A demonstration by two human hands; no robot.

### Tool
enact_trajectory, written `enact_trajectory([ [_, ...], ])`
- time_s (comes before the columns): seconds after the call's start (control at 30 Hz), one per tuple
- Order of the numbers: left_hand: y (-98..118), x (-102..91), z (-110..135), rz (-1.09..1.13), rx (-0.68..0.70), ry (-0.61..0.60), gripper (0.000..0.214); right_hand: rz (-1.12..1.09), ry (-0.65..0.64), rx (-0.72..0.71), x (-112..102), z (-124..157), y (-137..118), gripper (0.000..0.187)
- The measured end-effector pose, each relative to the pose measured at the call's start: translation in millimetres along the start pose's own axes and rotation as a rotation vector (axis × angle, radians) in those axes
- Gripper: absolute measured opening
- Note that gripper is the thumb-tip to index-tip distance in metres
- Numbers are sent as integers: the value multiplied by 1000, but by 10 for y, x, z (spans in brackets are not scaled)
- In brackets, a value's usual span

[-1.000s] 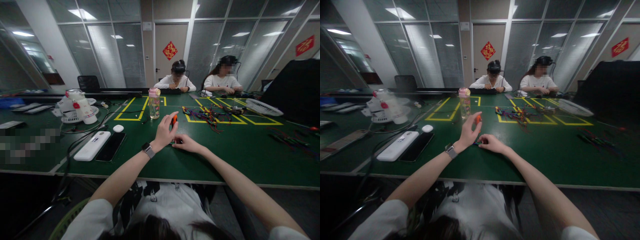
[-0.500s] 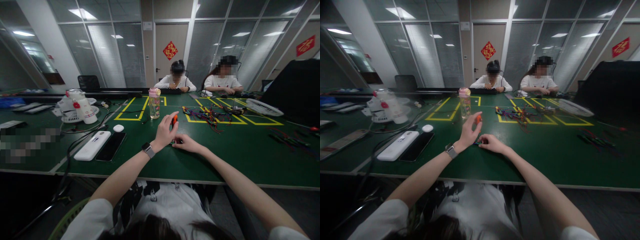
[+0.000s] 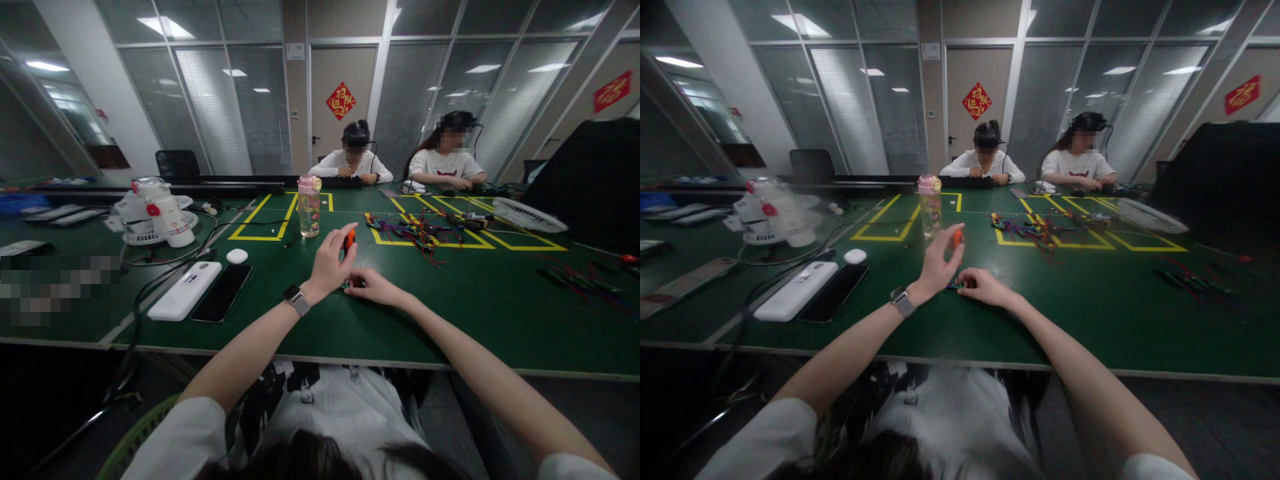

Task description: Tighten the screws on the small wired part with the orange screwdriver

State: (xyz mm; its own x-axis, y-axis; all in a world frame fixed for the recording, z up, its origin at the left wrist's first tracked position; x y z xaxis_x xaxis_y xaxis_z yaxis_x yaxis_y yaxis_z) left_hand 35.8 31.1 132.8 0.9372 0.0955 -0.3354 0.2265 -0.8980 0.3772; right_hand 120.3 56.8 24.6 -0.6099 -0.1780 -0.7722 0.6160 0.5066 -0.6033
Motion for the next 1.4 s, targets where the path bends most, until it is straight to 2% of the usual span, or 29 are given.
enact_trajectory([
  [1.4, 4, 0, -6, -9, -13, -14, 37, 17, 12, -7, 4, -3, 27, 11],
])
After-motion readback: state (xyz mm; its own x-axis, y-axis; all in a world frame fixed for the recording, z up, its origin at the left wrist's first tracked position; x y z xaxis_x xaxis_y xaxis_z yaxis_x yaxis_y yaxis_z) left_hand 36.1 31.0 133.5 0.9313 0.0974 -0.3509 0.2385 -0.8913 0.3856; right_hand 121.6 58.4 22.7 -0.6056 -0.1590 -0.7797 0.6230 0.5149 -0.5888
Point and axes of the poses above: each hand's wrist, its own z-axis away from the middle knuckle, its own x-axis out of the palm, y = z × x, the point moved 10 cm from there along -z, towards the middle knuckle, and after that the axes turned 5 degrees about z, right-handed, at the moved point
